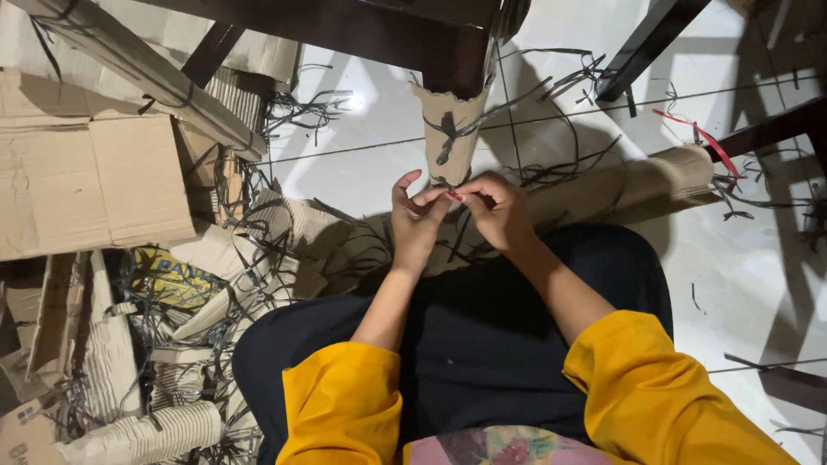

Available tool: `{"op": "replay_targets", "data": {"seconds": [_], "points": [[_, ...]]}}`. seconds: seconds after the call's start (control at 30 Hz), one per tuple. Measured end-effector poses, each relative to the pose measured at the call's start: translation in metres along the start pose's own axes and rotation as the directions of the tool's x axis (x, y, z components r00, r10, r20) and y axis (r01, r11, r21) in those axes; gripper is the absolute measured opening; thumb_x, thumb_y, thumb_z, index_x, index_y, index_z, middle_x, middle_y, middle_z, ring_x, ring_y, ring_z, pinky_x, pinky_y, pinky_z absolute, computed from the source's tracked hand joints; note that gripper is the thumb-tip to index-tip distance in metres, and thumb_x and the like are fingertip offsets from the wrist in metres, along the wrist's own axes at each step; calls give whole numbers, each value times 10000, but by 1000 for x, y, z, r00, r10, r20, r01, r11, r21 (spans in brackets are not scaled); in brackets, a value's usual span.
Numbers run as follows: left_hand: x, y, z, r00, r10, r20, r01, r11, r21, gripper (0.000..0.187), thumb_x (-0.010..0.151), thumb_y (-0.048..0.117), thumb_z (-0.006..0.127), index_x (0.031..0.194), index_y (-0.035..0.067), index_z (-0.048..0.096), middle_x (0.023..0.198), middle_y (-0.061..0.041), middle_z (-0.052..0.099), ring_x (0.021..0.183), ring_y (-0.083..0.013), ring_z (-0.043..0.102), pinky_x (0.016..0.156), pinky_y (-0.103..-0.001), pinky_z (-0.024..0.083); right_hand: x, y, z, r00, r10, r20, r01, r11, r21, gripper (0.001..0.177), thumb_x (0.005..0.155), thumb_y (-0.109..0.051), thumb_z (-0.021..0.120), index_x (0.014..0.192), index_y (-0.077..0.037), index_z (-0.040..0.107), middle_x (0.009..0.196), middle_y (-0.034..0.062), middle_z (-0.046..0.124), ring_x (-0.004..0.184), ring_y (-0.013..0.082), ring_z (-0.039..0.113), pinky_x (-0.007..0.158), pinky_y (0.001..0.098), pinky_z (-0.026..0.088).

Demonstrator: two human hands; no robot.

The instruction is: Wrapping corrugated cardboard around a chair leg and securing it with black plastic string

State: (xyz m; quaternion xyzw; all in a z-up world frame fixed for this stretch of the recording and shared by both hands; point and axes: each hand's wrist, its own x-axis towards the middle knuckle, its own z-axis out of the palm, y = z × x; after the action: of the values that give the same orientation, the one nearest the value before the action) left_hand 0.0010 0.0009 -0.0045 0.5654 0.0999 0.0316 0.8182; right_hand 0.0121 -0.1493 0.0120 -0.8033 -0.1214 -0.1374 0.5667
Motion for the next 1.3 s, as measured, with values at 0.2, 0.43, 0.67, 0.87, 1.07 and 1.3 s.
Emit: {"op": "replay_targets", "data": {"seconds": [0.2, 0.43, 0.67, 0.87, 1.07, 1.3], "points": [[0, 3, 3, 982, 186, 16, -183, 939, 293, 615, 833, -21, 749, 1312, 86, 378, 860, -55, 750, 828, -107, 673, 769, -262, 585, 2, -6, -2, 999, 24, 38, -22, 999, -38, 129, 910, -19, 731, 952, -119, 801, 760, 79, 706, 717, 258, 687, 669, 342, 531], [2, 26, 1, 931, 359, 64, -348, 825, 445, 450, 865, -46, 689, 1148, 71, 360, 858, -72, 714, 828, -189, 677, 776, -388, 581, 6, 21, -9, 993, -108, -47, 97, 978, -186, 171, 962, -9, 684, 977, -130, 804, 802, 68, 732, 766, 300, 703, 715, 369, 560], [3, 17, -30, 991, 12, 130, -96, 744, 661, 320, 933, 79, 667, 1168, 114, 454, 1065, -81, 702, 1060, -262, 655, 913, -460, 563, 6, 77, -27, 991, 87, 99, -69, 984, -166, 89, 927, -196, 771, 992, -140, 791, 833, 104, 722, 799, 315, 689, 735, 423, 525], [-84, 49, -36, 551, -804, 226, -292, 68, 954, 571, 1027, 468, 469, 1352, 20, 611, 1347, -247, 632, 1299, -418, 581, 1072, -521, 502, 0, 41, -44, 713, 466, 525, -164, 838, -520, 399, 927, -344, 685, 1051, 33, 717, 1047, 289, 707, 1078, 485, 643, 940, 556, 461], [-93, -7, -51, 534, -781, 323, -352, 142, 925, 550, 1033, 420, 438, 1343, -7, 592, 1222, -266, 691, 1167, -434, 667, 979, -542, 549, -19, 38, 3, 574, 522, 631, -159, 827, -539, 482, 949, -473, 630, 1036, -14, 747, 1057, 221, 753, 1108, 416, 673, 986, 521, 506], [-60, 33, -49, 689, -717, 100, -194, -50, 980, 488, 987, 377, 462, 1301, 41, 625, 1123, -193, 716, 1091, -420, 685, 866, -580, 565, -40, 61, 32, 574, 366, 732, -63, 912, -406, 198, 988, -165, 591, 998, -85, 772, 844, 137, 783, 891, 317, 748, 859, 447, 581]]}}
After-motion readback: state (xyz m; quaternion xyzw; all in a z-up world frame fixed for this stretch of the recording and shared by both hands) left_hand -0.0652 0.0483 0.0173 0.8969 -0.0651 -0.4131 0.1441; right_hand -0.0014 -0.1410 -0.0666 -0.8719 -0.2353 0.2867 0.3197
